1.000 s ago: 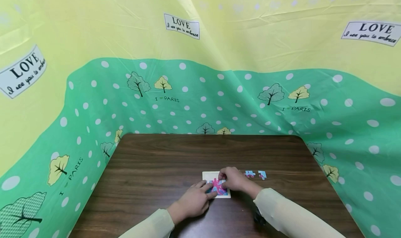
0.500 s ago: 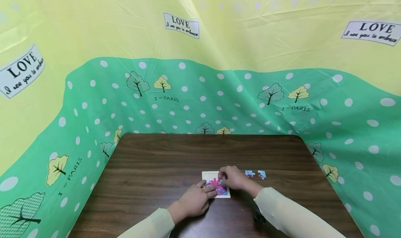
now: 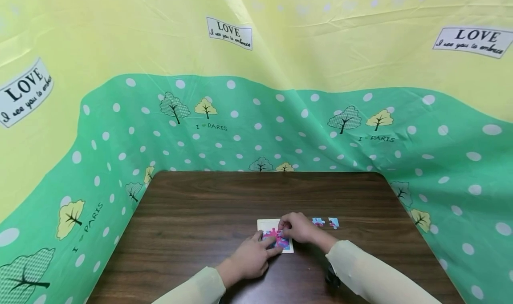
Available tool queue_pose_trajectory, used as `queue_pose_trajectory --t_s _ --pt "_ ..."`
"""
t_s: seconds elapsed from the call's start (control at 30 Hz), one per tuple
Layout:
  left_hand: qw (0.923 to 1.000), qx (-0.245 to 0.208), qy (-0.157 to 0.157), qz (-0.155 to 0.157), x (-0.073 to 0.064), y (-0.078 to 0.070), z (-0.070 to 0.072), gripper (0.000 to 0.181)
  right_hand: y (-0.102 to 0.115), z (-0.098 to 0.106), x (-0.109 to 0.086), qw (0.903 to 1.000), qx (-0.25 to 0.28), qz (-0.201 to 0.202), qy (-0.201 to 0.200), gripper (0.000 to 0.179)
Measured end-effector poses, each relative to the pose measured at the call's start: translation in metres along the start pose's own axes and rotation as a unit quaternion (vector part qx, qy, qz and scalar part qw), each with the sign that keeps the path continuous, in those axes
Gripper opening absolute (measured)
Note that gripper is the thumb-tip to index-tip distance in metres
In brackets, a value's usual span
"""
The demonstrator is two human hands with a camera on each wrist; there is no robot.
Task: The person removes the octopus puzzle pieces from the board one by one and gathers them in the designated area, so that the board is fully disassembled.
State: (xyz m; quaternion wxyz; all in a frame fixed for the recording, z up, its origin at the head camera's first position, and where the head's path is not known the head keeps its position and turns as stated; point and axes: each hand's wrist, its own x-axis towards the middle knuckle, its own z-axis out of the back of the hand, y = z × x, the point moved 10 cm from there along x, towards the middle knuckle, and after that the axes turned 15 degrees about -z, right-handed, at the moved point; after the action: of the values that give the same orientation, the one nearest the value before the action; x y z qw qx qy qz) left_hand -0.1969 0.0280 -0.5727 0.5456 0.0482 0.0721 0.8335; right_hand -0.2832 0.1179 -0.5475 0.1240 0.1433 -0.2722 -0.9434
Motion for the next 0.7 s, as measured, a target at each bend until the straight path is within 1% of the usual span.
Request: queue_pose_trajectory --t_s 0.2,0.37,0.53,0.7 --pt "0.9998 -0.015 0.008 0.011 0.000 0.001 -0.002 0.061 -0.003 0.000 0.000 0.9998 0.013 -0.014 0.008 0.012" --pt "0.9993 -0.030 0.012 0.018 0.000 0.001 -0.006 0.061 -0.007 0.002 0.002 0.9997 0.016 -0.021 0.001 0.011" --pt "0.9992 -0.033 0.011 0.019 0.000 0.001 -0.006 0.062 -0.011 0.013 0.003 0.9993 0.022 -0.026 -0.015 0.010" --pt "0.9991 -0.035 0.013 0.020 -0.003 0.000 -0.003 0.063 -0.020 0.025 -0.001 0.9986 0.036 -0.038 -0.013 0.005"
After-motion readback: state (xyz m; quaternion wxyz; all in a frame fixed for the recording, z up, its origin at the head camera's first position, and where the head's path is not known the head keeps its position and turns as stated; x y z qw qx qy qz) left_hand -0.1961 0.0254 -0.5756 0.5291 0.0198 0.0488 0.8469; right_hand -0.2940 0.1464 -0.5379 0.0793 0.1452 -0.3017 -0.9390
